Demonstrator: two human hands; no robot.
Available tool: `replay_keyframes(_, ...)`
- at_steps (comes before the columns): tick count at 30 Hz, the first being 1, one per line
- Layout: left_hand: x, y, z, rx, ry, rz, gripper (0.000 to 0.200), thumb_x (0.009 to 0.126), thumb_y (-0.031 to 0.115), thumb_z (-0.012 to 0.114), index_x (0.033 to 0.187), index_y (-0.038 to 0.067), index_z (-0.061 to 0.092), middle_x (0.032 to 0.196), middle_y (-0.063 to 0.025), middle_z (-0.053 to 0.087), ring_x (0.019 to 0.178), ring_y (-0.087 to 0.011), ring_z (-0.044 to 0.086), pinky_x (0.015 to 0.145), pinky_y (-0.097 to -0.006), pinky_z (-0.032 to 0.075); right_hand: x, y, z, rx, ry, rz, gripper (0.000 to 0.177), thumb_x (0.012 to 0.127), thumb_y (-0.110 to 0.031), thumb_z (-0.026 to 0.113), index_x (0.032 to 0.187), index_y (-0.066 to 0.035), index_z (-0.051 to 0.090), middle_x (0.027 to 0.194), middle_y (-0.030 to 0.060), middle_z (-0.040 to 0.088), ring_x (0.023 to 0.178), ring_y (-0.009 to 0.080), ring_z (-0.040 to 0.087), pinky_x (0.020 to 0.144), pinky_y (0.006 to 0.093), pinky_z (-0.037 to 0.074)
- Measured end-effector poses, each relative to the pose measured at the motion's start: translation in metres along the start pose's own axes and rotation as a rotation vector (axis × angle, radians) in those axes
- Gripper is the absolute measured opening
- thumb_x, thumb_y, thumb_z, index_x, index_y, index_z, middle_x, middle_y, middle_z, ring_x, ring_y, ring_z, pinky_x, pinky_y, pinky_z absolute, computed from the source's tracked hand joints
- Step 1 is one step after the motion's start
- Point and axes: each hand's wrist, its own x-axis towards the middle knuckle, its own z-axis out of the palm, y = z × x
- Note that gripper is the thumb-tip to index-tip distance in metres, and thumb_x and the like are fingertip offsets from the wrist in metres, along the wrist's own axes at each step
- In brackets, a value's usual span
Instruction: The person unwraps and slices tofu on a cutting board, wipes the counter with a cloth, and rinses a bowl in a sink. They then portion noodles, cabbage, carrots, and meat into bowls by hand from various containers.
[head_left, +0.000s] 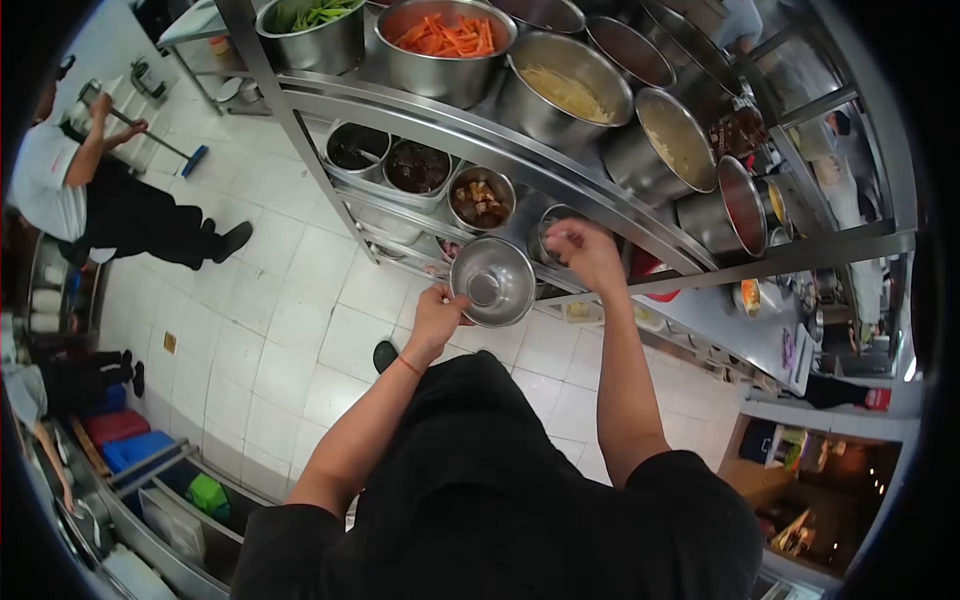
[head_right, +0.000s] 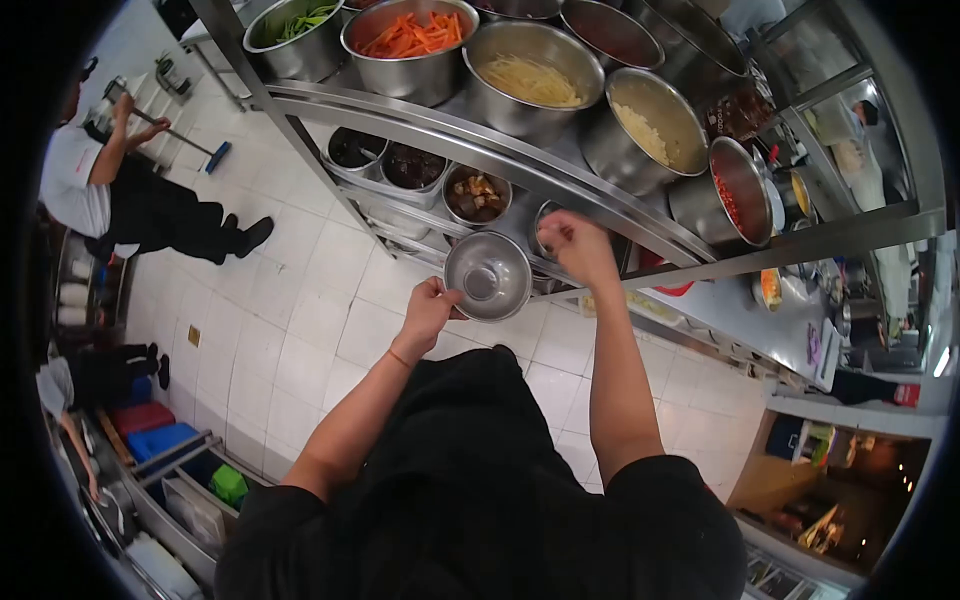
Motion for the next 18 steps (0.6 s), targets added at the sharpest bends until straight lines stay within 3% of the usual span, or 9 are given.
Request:
replay_keyframes(1,0.004,0.003,-0.005,-0.002,-0.047,-0.015,0.015,0.085,0.002,0.061,0.077,0.002,0.048,0.074,-0.0074,0.056,0.063,-0.016,0.061,0.056,-0.0306,0.06,-0.003,-0.013,0.003,0.113,-0.167,-0.042,0.019,0.087,-0.012,0.061,0.104,-0.007,0.067,0.089,0.0128,0.068,0.082,0.0284,0.065,0.076,0.0358,0.05)
replay_keyframes(2,0.007,0.006,-0.01,-0.001,-0.092,-0.031,0.015,0.084,0.001,0.061,0.077,0.002,0.048,0.074,-0.0073,0.056,0.064,-0.016,0.061,0.056,-0.0309,0.06,0.0,-0.025,0.009,0.107,-0.157,-0.029,0.019,0.087,-0.012,0.061,0.104,-0.007,0.067,0.089,0.0128,0.068,0.082,0.0284,0.065,0.076,0.0358,0.05)
replay_keyframes(4,0.008,0.016,-0.022,-0.023,-0.125,-0.064,0.015,0.084,0.001,0.061,0.077,0.002,0.049,0.074,-0.0076,0.056,0.064,-0.0166,0.062,0.056,-0.0312,0.06,0.012,-0.047,0.028,-0.044,-0.26,-0.26,0.019,0.087,-0.01,0.061,0.104,-0.007,0.068,0.092,0.0132,0.069,0.084,0.0313,0.065,0.077,0.0369,0.05)
replay_keyframes(6,0.01,0.025,-0.033,-0.048,-0.147,-0.094,0.014,0.083,0.0,0.061,0.077,0.002,0.049,0.073,-0.0078,0.056,0.064,-0.0172,0.062,0.056,-0.0316,0.06,0.05,-0.065,0.052,-0.103,0.008,-0.166,0.02,0.084,-0.008,0.065,0.104,-0.004,0.068,0.102,0.0183,0.067,0.092,0.0319,0.064,0.078,0.0369,0.05)
replay_keyframes(8,0.011,0.028,-0.049,0.017,-0.136,-0.088,0.012,0.082,0.0,0.06,0.079,0.0,0.049,0.074,-0.0084,0.057,0.064,-0.0185,0.063,0.056,-0.0314,0.06,0.102,-0.054,0.081,-0.238,-0.056,-0.1,0.028,0.082,-0.001,0.061,0.109,-0.004,0.066,0.107,0.0231,0.065,0.1,0.0388,0.062,0.084,0.0427,0.049)
replay_keyframes(11,0.012,0.025,-0.069,0.037,-0.118,-0.068,0.011,0.082,0.0,0.06,0.079,-0.001,0.049,0.075,-0.0089,0.057,0.064,-0.0191,0.063,0.056,-0.0306,0.06,0.135,-0.032,0.121,-0.534,-0.186,-0.084,0.036,0.078,0.002,0.057,0.114,-0.004,0.063,0.109,0.0254,0.063,0.104,0.0401,0.06,0.089,0.0463,0.048)
replay_keyframes(14,0.006,0.028,-0.08,0.0,-0.085,-0.062,0.012,0.082,0.002,0.062,0.077,0.0,0.05,0.073,-0.0088,0.056,0.064,-0.0189,0.063,0.053,-0.0304,0.058,0.142,-0.02,0.123,-0.532,-0.161,-0.171,0.035,0.075,0.004,0.056,0.109,-0.002,0.065,0.107,0.0255,0.063,0.106,0.0394,0.06,0.09,0.0471,0.048)
replay_keyframes(16,0.001,0.029,-0.086,-0.016,-0.062,-0.052,0.013,0.082,0.002,0.062,0.077,0.001,0.05,0.073,-0.0092,0.056,0.062,-0.0191,0.063,0.053,-0.0303,0.058,0.136,-0.033,0.109,-0.461,-0.139,-0.186,0.025,0.074,0.005,0.057,0.096,-0.001,0.066,0.097,0.0215,0.067,0.093,0.0373,0.064,0.08,0.0429,0.051)
replay_keyframes(18,0.0,0.031,-0.088,-0.037,-0.032,-0.034,0.014,0.082,0.003,0.062,0.076,0.001,0.049,0.073,-0.0095,0.056,0.061,-0.0194,0.063,0.053,-0.0301,0.057,0.133,-0.028,0.102,-0.386,-0.08,-0.185,0.022,0.074,0.004,0.062,0.095,-0.002,0.066,0.089,0.0176,0.068,0.082,0.0307,0.066,0.073,0.0373,0.051)
